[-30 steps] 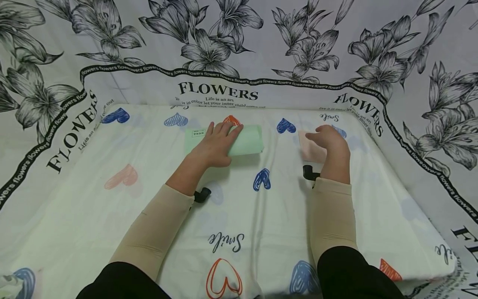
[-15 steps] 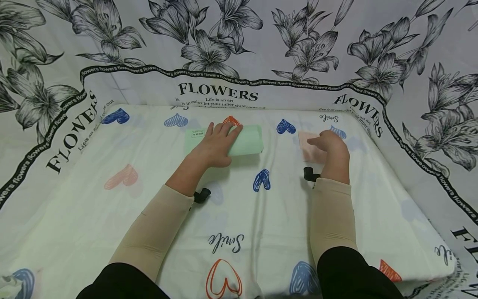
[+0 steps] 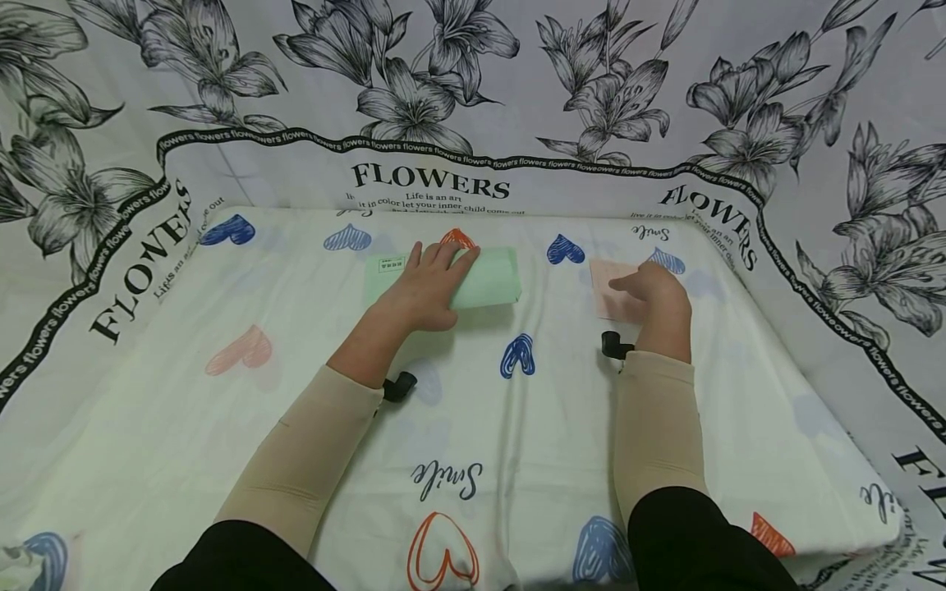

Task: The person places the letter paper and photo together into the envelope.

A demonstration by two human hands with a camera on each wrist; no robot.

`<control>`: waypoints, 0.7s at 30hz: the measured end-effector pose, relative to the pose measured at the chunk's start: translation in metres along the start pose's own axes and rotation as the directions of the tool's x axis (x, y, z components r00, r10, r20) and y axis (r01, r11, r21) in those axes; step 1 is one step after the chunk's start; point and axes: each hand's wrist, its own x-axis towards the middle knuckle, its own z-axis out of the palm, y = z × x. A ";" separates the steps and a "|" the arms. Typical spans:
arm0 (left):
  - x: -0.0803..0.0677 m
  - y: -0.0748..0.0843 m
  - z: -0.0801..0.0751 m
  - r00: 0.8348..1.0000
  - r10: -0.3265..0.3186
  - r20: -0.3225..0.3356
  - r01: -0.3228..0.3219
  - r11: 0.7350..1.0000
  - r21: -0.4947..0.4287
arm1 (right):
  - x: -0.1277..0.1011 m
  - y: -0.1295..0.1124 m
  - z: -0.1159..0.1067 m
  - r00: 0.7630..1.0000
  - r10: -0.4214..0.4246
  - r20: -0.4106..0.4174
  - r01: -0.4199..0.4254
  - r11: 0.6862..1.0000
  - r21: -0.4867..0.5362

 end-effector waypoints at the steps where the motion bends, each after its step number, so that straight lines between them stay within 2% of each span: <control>1: 0.000 0.000 0.000 1.000 0.000 -0.001 0.000 1.000 0.006 | 0.000 0.001 0.000 1.000 0.004 0.002 -0.004 1.000 0.005; 6: 0.000 0.000 0.000 1.000 -0.002 -0.001 0.002 1.000 0.002 | 0.001 0.001 0.001 1.000 0.024 0.012 -0.024 0.999 0.024; 17: 0.001 0.001 0.001 1.000 -0.001 0.002 0.001 1.000 -0.021 | 0.006 0.001 0.004 0.998 0.050 0.037 -0.050 0.999 -0.009; 21: 0.001 0.001 0.000 1.000 0.000 0.002 0.000 1.000 -0.015 | 0.008 0.003 0.004 0.998 0.054 0.034 -0.055 0.998 0.015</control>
